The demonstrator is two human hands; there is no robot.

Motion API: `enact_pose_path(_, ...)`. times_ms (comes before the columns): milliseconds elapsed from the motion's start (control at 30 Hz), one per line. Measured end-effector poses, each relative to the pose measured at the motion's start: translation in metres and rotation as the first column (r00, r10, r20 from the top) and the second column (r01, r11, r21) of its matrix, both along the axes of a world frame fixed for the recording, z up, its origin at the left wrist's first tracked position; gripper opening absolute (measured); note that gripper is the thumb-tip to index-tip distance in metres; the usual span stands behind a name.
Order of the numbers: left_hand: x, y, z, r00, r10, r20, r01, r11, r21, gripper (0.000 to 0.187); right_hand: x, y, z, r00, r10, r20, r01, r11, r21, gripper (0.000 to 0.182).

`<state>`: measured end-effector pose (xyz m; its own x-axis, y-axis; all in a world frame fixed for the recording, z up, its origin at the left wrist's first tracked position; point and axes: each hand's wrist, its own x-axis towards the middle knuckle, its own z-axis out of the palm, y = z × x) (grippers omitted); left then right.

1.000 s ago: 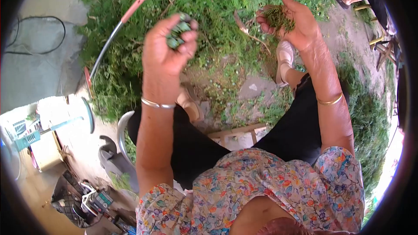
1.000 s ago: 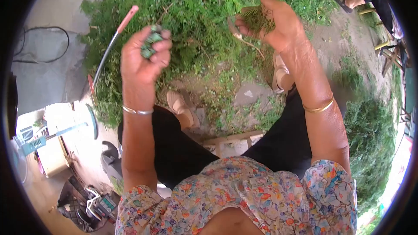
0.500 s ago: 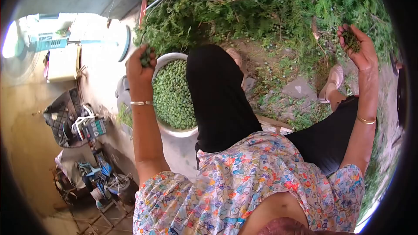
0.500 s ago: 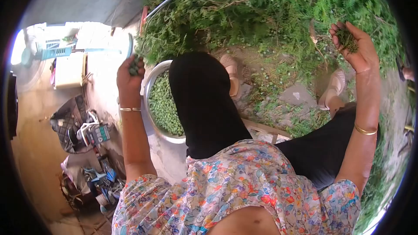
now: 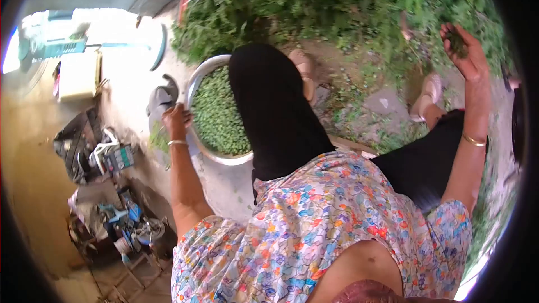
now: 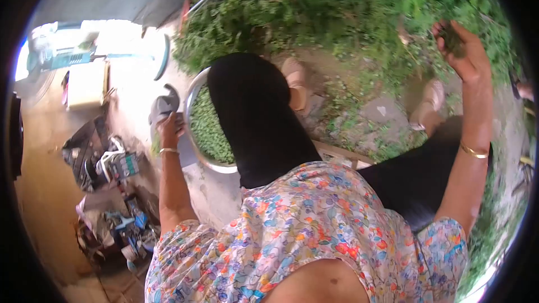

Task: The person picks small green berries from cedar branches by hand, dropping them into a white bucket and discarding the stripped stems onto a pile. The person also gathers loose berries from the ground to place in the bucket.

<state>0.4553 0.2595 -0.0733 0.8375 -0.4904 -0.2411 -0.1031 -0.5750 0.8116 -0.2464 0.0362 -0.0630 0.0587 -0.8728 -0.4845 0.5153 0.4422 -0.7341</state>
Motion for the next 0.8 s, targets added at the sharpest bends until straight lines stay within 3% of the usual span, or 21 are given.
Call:
enact_pose_path(33,-0.003,0.001,0.003,0.999,-0.028,0.032,0.024,0.995,0.093,0.027,-0.009,0.003,0.002,0.996,0.044,0.071,-0.043,0.999,-0.016,0.029)
enact_pose_path(67,0.003,-0.001,0.006,0.965,-0.199,0.169,0.104,0.886,0.451,0.044,-0.021,0.008,0.006,0.987,0.087,0.136,-0.082,0.996,-0.039,0.030)
enact_pose_path(100,0.005,-0.002,0.007,0.887,-0.391,0.247,0.222,0.828,0.515,0.059,-0.031,0.016,0.011,0.979,0.076,0.190,-0.064,0.995,-0.073,0.031)
enact_pose_path(133,0.016,-0.006,0.009,0.810,-0.498,0.310,0.227,0.754,0.617,0.066,-0.048,0.024,0.017,0.984,0.043,0.171,-0.031,0.997,-0.074,0.031)
enact_pose_path(167,0.003,-0.009,0.017,0.764,-0.500,0.408,0.195,0.782,0.592,0.068,-0.067,0.032,0.024,0.983,0.042,0.179,-0.019,0.992,-0.126,0.030)
enact_pose_path(200,0.049,-0.005,-0.005,0.391,-0.635,0.666,0.348,0.772,0.532,0.053,-0.086,0.040,0.031,0.981,0.045,0.188,-0.011,0.984,-0.177,0.030)
enact_pose_path(233,0.046,-0.020,0.001,0.691,-0.452,0.563,0.302,0.889,0.343,0.038,-0.113,0.050,0.036,0.984,0.030,0.175,0.006,0.979,-0.202,0.030)
enact_pose_path(267,0.035,-0.038,0.016,0.905,-0.229,0.359,0.174,0.969,0.177,0.025,-0.134,0.064,0.043,0.989,-0.107,0.103,0.125,0.974,-0.189,0.030)
enact_pose_path(333,-0.001,-0.071,0.039,0.931,-0.218,0.293,0.252,0.964,-0.085,0.022,-0.165,0.099,0.048,0.934,-0.353,-0.063,0.347,0.934,-0.085,0.033)
enact_pose_path(400,-0.074,-0.102,0.078,0.937,-0.255,0.238,0.295,0.943,-0.153,0.024,-0.163,0.146,0.063,0.875,-0.131,-0.466,0.174,0.984,0.049,0.045)
enact_pose_path(433,-0.100,-0.114,0.090,0.914,-0.321,0.248,0.366,0.916,-0.163,0.024,-0.168,0.166,0.057,0.584,0.034,-0.811,0.152,0.977,0.150,0.051)
enact_pose_path(467,-0.117,-0.129,0.092,0.909,-0.372,0.188,0.410,0.879,-0.243,0.023,-0.181,0.184,0.043,0.169,0.225,-0.959,0.176,0.951,0.255,0.057)
enact_pose_path(500,-0.136,-0.142,0.094,0.888,-0.436,0.147,0.460,0.842,-0.283,0.022,-0.210,0.200,0.024,0.167,0.235,-0.958,0.187,0.946,0.264,0.057)
enact_pose_path(533,-0.162,-0.156,0.095,0.855,-0.509,0.096,0.510,0.793,-0.335,0.022,-0.244,0.218,0.005,-0.318,0.242,-0.917,0.193,0.963,0.188,0.060)
enact_pose_path(567,-0.187,-0.168,0.093,0.806,-0.587,0.077,0.576,0.747,-0.332,0.023,-0.263,0.229,-0.005,-0.727,0.199,-0.658,0.155,0.980,0.125,0.062)
enact_pose_path(600,-0.203,-0.182,0.082,0.724,-0.690,-0.005,0.645,0.678,-0.353,0.022,-0.248,0.223,0.010,-0.725,0.213,-0.655,0.164,0.977,0.137,0.062)
enact_pose_path(633,-0.227,-0.195,0.074,0.633,-0.770,-0.075,0.717,0.620,-0.318,0.022,-0.209,0.205,0.044,-0.363,0.218,-0.906,0.220,0.965,0.145,0.060)
enact_pose_path(667,-0.251,-0.207,0.059,0.595,-0.797,-0.103,0.751,0.597,-0.280,0.020,-0.172,0.187,0.069,0.065,0.160,-0.985,0.275,0.946,0.172,0.057)
enact_pose_path(733,-0.293,-0.224,0.017,0.493,-0.858,-0.143,0.828,0.513,-0.227,0.015,-0.120,0.152,0.082,0.221,-0.025,-0.975,0.102,0.995,-0.002,0.052)
enact_pose_path(800,-0.324,-0.234,-0.037,0.395,-0.884,-0.250,0.884,0.440,-0.159,0.017,-0.058,0.115,0.092,0.263,-0.008,-0.965,-0.077,0.997,-0.029,0.045)
